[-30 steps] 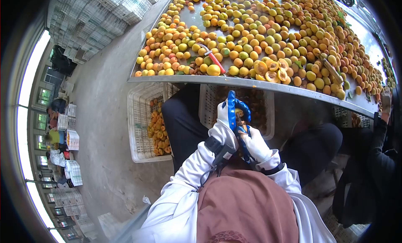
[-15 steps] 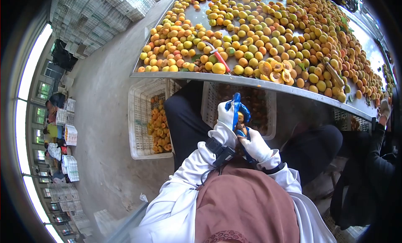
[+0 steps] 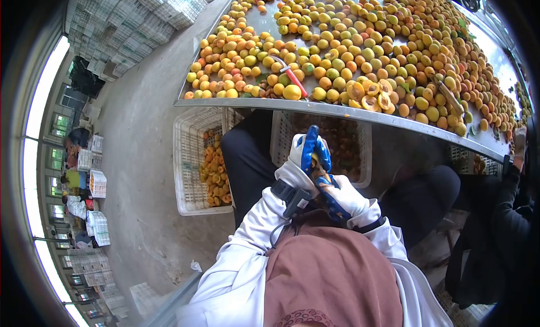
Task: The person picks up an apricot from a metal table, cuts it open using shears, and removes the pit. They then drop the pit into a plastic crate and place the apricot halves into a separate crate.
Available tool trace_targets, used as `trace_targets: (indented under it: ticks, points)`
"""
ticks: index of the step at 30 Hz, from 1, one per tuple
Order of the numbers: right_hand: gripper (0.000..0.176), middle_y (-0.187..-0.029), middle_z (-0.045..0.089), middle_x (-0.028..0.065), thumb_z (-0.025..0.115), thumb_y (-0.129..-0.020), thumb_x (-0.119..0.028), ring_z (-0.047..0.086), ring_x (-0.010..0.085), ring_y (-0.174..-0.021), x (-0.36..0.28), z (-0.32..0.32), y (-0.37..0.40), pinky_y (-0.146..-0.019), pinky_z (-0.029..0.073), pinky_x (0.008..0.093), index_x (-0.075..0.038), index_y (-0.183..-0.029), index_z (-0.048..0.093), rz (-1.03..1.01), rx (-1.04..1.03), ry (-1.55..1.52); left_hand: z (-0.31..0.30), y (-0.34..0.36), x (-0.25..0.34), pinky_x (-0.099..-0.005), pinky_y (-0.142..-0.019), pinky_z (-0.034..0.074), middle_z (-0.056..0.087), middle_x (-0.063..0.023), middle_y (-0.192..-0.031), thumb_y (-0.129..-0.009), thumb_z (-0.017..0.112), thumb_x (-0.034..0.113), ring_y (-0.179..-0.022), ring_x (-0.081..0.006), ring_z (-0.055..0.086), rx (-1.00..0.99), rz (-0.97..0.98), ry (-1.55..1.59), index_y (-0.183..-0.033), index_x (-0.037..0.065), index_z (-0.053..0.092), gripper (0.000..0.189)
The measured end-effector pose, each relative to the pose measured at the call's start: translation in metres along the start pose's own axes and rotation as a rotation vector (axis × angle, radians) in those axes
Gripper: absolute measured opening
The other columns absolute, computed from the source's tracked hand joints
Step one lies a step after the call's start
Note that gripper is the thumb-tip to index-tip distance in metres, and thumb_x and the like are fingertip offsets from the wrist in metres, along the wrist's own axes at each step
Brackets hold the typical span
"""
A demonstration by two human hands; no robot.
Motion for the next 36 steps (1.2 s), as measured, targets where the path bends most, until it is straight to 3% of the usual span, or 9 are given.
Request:
trace_targets:
  ticks: [7, 10, 12, 13, 18, 21, 28, 34, 36]
  points:
    - [0.04, -0.087, 0.065, 0.0047, 0.06, -0.1, -0.039, 0.059, 0.0117, -0.072, -0.001, 0.004, -0.003, -0.065, 0.05, 0.0277, 0.0, -0.111, 0.065, 0.02, -0.022, 0.084, -0.003, -0.002, -0.003, -0.0353, -0.047, 0.047, 0.055, -0.0154, -0.05, -0.107, 0.035, 0.048, -0.044, -0.0273, 0.056, -0.099, 0.013, 0.171, -0.05, 0.003, 0.055, 0.076]
    - [0.036, -0.088, 0.066, 0.0052, 0.059, -0.101, -0.03, 0.061, 0.0156, -0.079, 0.006, 0.006, -0.009, -0.075, 0.051, 0.0326, 0.003, -0.111, 0.064, -0.204, 0.177, 0.371, 0.001, -0.003, -0.011, -0.035, -0.045, 0.046, 0.055, -0.015, -0.05, -0.107, 0.037, 0.047, -0.042, -0.0259, 0.054, 0.038, -0.03, 0.178, -0.05, 0.004, 0.054, 0.073]
    - [0.032, -0.091, 0.067, 0.0057, 0.06, -0.1, -0.025, 0.061, 0.0168, -0.084, 0.004, 0.005, -0.008, -0.081, 0.05, 0.0341, 0.004, -0.112, 0.064, -0.18, 0.256, 0.437, 0.003, -0.004, -0.014, -0.0352, -0.043, 0.044, 0.055, -0.0144, -0.051, -0.106, 0.04, 0.046, -0.042, -0.025, 0.054, 0.195, -0.096, 0.117, -0.055, 0.004, 0.057, 0.069]
    - [0.032, -0.091, 0.067, 0.0057, 0.06, -0.1, -0.025, 0.061, 0.0168, -0.084, 0.002, 0.004, -0.007, -0.081, 0.05, 0.0341, 0.004, -0.112, 0.064, -0.179, 0.257, 0.436, 0.002, -0.002, -0.016, -0.0313, -0.041, 0.045, 0.056, -0.009, -0.052, -0.103, 0.052, 0.048, -0.044, -0.0205, 0.056, 0.185, -0.079, 0.159, -0.062, 0.006, 0.057, 0.058]
    - [0.031, -0.097, 0.067, 0.0072, 0.06, -0.099, -0.024, 0.059, 0.0154, -0.09, 0.0, -0.001, -0.007, -0.086, 0.049, 0.0337, 0.003, -0.114, 0.065, 0.05, 0.059, 0.17, 0.0, 0.001, -0.027, -0.0341, -0.042, 0.045, 0.052, -0.0087, -0.052, -0.105, 0.047, 0.045, -0.043, -0.0219, 0.054, 0.15, -0.209, 0.494, -0.059, 0.009, 0.051, 0.059]
    - [0.032, -0.098, 0.068, 0.0082, 0.06, -0.099, -0.024, 0.059, 0.0157, -0.091, 0.004, -0.001, -0.012, -0.087, 0.048, 0.0336, 0.003, -0.116, 0.065, -0.028, 0.001, 0.259, -0.001, -0.003, -0.026, -0.0404, -0.053, 0.047, 0.053, -0.0123, -0.054, -0.109, 0.03, 0.045, -0.048, -0.027, 0.053, -0.321, 0.043, 0.598, -0.054, 0.008, 0.05, 0.068]
    - [0.033, -0.101, 0.071, 0.0116, 0.062, -0.097, -0.022, 0.064, 0.0206, -0.094, -0.003, 0.0, -0.009, -0.089, 0.05, 0.0358, 0.003, -0.118, 0.064, -0.079, 0.012, 0.393, -0.005, 0.0, -0.037, -0.0417, -0.056, 0.046, 0.052, -0.012, -0.055, -0.108, 0.03, 0.046, -0.051, -0.0253, 0.054, -0.436, -0.002, 0.756, -0.057, 0.007, 0.053, 0.069]
    - [0.033, -0.093, 0.069, 0.0083, 0.063, -0.098, -0.024, 0.065, 0.0178, -0.084, 0.004, -0.01, -0.011, -0.077, 0.053, 0.0335, 0.001, -0.119, 0.064, -0.166, 0.064, 0.726, -0.011, 0.004, -0.045, -0.0424, -0.061, 0.052, 0.055, -0.013, -0.056, -0.106, 0.04, 0.048, -0.053, -0.0282, 0.056, -0.065, -0.359, 0.564, -0.059, 0.008, 0.055, 0.063]
    - [0.032, -0.092, 0.069, 0.0092, 0.063, -0.098, -0.024, 0.064, 0.0174, -0.078, 0.006, -0.008, -0.015, -0.073, 0.053, 0.0335, 0.005, -0.114, 0.064, -0.045, 0.104, 0.296, -0.011, 0.003, -0.037, -0.0428, -0.066, 0.057, 0.06, -0.0149, -0.061, -0.105, 0.044, 0.048, -0.057, -0.0285, 0.061, 0.144, -0.36, 0.261, -0.07, 0.004, 0.061, 0.059]
Point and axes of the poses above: each hand's wrist, its own y-axis away from the middle knuckle, its own z-axis out of the palm, x = y × z, the point moved 3 cm from there along -y, towards the middle knuckle
